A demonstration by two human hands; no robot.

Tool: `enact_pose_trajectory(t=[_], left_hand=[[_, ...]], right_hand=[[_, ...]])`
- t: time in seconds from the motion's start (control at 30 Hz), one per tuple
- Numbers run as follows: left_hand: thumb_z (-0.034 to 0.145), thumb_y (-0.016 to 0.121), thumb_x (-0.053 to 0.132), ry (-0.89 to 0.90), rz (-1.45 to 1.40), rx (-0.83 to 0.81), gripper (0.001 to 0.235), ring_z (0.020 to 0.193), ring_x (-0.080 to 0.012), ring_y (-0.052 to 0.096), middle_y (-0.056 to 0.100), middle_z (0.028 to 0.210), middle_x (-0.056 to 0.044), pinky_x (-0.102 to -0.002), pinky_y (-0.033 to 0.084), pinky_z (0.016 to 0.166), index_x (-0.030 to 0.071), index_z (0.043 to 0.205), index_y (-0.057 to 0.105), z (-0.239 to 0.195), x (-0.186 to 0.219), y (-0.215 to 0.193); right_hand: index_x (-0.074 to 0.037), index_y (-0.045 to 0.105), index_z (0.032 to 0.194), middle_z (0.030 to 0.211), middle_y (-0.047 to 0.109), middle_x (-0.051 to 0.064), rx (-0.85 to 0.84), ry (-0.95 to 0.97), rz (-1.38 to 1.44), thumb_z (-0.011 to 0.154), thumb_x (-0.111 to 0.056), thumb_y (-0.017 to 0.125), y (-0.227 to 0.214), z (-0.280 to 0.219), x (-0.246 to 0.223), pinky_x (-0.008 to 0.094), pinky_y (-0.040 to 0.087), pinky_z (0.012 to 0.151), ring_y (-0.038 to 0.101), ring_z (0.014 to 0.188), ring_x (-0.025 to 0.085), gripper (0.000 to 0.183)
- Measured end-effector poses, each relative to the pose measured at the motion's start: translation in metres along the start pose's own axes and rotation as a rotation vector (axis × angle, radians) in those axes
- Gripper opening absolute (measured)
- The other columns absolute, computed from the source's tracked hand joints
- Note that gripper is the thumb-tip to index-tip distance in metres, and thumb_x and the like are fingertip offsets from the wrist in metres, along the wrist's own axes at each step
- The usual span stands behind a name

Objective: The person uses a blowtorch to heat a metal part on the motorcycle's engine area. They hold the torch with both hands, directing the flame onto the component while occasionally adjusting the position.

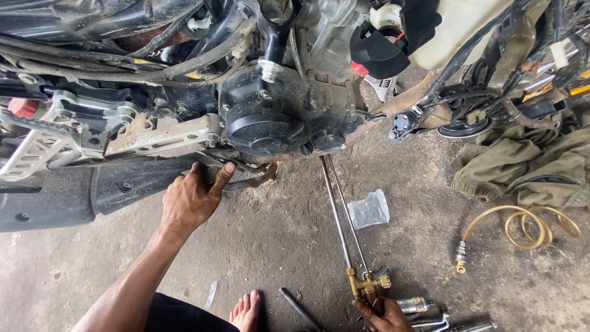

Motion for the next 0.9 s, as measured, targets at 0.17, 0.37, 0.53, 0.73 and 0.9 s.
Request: enact_pose_trajectory(t=[0.17, 0.37, 0.53, 0.73, 0.9], left_hand=[[0.086, 0.025, 0.084, -0.010, -0.009, -0.004, 0.080, 0.061, -0.0303, 0.064, 0.063, 0.069, -0.014, -0.044, 0.055, 0.054, 0.010, 0.100, 0.051, 0.001, -0.003, 0.004], [0.086, 0.028, 0.085, -0.036, -0.018, -0.012, 0.082, 0.073, -0.0408, 0.070, 0.069, 0.077, -0.021, -0.053, 0.056, 0.065, 0.008, 0.103, 0.052, -0.004, -0.001, -0.001], [0.085, 0.030, 0.085, -0.004, -0.026, 0.006, 0.080, 0.066, -0.0371, 0.069, 0.067, 0.071, -0.018, -0.050, 0.056, 0.061, 0.009, 0.098, 0.051, -0.003, -0.001, 0.001], [0.082, 0.031, 0.086, -0.001, -0.040, 0.007, 0.085, 0.075, -0.0439, 0.070, 0.070, 0.076, -0.022, -0.055, 0.055, 0.065, 0.008, 0.106, 0.052, -0.007, 0.002, -0.003], [0.077, 0.032, 0.088, -0.002, -0.056, 0.005, 0.092, 0.082, -0.0476, 0.072, 0.073, 0.085, -0.024, -0.057, 0.056, 0.068, 0.006, 0.114, 0.054, -0.008, 0.003, -0.003]], right_hand=[[0.004, 0.076, 0.100, 0.055, 0.041, 0.006, -0.037, 0.009, 0.064, 0.092, -0.018, 0.080, 0.003, 0.002, 0.004, 0.035, 0.034, 0.045, 0.044, 0.046, 0.020, 0.023], [0.002, 0.076, 0.087, 0.054, 0.045, 0.008, 0.040, -0.020, 0.003, 0.090, -0.020, 0.084, -0.005, 0.005, 0.008, 0.036, 0.032, 0.046, 0.045, 0.046, 0.021, 0.024], [-0.002, 0.083, 0.087, 0.056, 0.049, 0.006, 0.098, -0.030, -0.184, 0.087, -0.028, 0.086, -0.007, 0.001, -0.002, 0.034, 0.035, 0.051, 0.048, 0.051, 0.019, 0.025], [0.000, 0.085, 0.096, 0.059, 0.052, 0.007, 0.134, 0.013, -0.069, 0.085, -0.022, 0.088, -0.017, 0.018, 0.027, 0.035, 0.037, 0.053, 0.049, 0.055, 0.021, 0.024], [-0.001, 0.086, 0.098, 0.068, 0.059, 0.005, 0.133, 0.055, -0.067, 0.085, -0.022, 0.088, -0.019, 0.027, 0.038, 0.033, 0.043, 0.063, 0.053, 0.066, 0.021, 0.025]])
Point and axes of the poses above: each hand's wrist, its own z-axis towards the middle knuckle, its own y-axis out of the palm, x = y × z, the point moved 9 cm from there along z, towards the middle knuckle
